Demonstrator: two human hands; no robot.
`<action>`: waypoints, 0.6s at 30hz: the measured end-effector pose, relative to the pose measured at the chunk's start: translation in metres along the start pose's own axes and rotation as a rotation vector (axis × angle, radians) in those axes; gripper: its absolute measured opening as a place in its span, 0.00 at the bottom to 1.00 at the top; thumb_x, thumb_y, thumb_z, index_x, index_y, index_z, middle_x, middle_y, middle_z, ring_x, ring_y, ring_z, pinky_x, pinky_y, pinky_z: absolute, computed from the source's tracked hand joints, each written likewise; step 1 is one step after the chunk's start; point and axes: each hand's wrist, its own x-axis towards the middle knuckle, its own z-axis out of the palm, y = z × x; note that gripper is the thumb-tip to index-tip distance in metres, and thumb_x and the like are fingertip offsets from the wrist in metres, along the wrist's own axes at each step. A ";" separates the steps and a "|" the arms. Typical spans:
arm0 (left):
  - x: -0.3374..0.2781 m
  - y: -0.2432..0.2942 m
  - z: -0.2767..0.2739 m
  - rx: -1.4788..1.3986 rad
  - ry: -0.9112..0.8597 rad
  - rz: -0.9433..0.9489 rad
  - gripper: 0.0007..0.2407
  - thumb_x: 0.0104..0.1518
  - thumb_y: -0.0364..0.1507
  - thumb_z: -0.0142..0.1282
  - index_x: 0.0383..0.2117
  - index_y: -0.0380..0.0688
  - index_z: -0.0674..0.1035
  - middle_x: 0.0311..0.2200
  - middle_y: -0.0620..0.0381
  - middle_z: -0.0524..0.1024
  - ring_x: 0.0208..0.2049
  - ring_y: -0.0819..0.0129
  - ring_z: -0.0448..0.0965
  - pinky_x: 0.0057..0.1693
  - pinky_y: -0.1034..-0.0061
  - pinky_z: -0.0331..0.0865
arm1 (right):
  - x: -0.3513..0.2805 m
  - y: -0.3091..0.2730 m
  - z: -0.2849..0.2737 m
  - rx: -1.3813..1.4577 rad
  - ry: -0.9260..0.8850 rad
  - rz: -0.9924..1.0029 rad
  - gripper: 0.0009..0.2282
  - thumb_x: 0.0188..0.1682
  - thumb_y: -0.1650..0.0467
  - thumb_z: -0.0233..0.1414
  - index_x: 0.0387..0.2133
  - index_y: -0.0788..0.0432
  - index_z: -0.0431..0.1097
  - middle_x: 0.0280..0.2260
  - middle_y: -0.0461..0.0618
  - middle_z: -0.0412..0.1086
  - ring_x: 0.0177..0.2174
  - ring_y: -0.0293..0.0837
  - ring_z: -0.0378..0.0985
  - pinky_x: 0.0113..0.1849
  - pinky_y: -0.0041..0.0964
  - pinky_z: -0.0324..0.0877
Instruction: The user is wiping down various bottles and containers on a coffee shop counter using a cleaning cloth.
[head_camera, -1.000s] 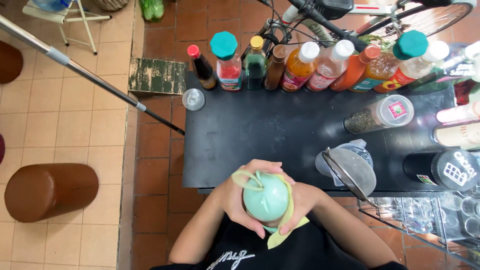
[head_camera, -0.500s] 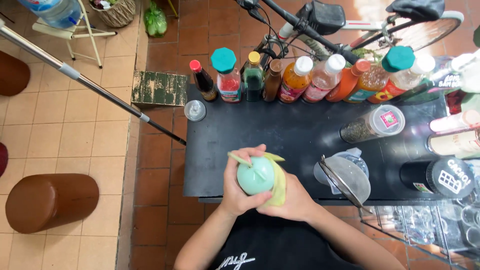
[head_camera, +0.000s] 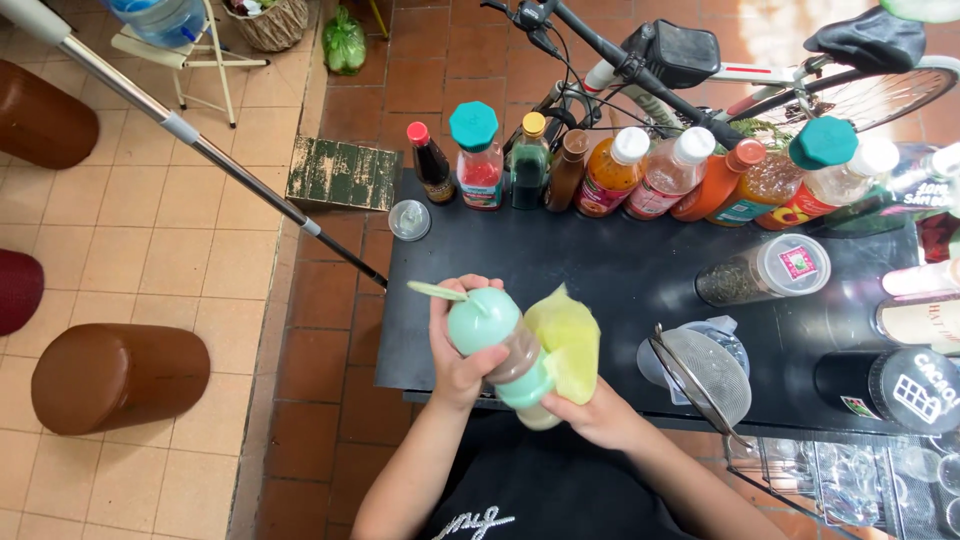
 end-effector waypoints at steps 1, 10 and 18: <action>-0.004 -0.004 0.004 0.000 0.005 0.001 0.31 0.43 0.25 0.72 0.53 0.42 0.64 0.53 0.51 0.66 0.62 0.57 0.69 0.68 0.60 0.64 | -0.003 0.007 0.002 0.000 -0.003 0.003 0.36 0.44 0.58 0.63 0.62 0.66 0.60 0.57 0.58 0.70 0.57 0.51 0.72 0.58 0.44 0.66; -0.024 -0.012 0.022 0.299 0.229 0.107 0.32 0.45 0.24 0.71 0.55 0.39 0.63 0.57 0.48 0.65 0.62 0.58 0.68 0.65 0.63 0.68 | -0.007 -0.061 0.028 -0.680 0.096 -0.848 0.43 0.34 0.61 0.58 0.65 0.68 0.50 0.65 0.69 0.49 0.68 0.64 0.45 0.66 0.52 0.39; -0.037 -0.001 0.021 0.264 -0.206 0.072 0.28 0.44 0.25 0.72 0.49 0.45 0.65 0.54 0.45 0.69 0.61 0.55 0.71 0.66 0.62 0.69 | -0.002 -0.050 0.005 -0.473 -0.002 -0.210 0.35 0.33 0.62 0.68 0.55 0.63 0.64 0.51 0.55 0.71 0.50 0.52 0.75 0.52 0.45 0.70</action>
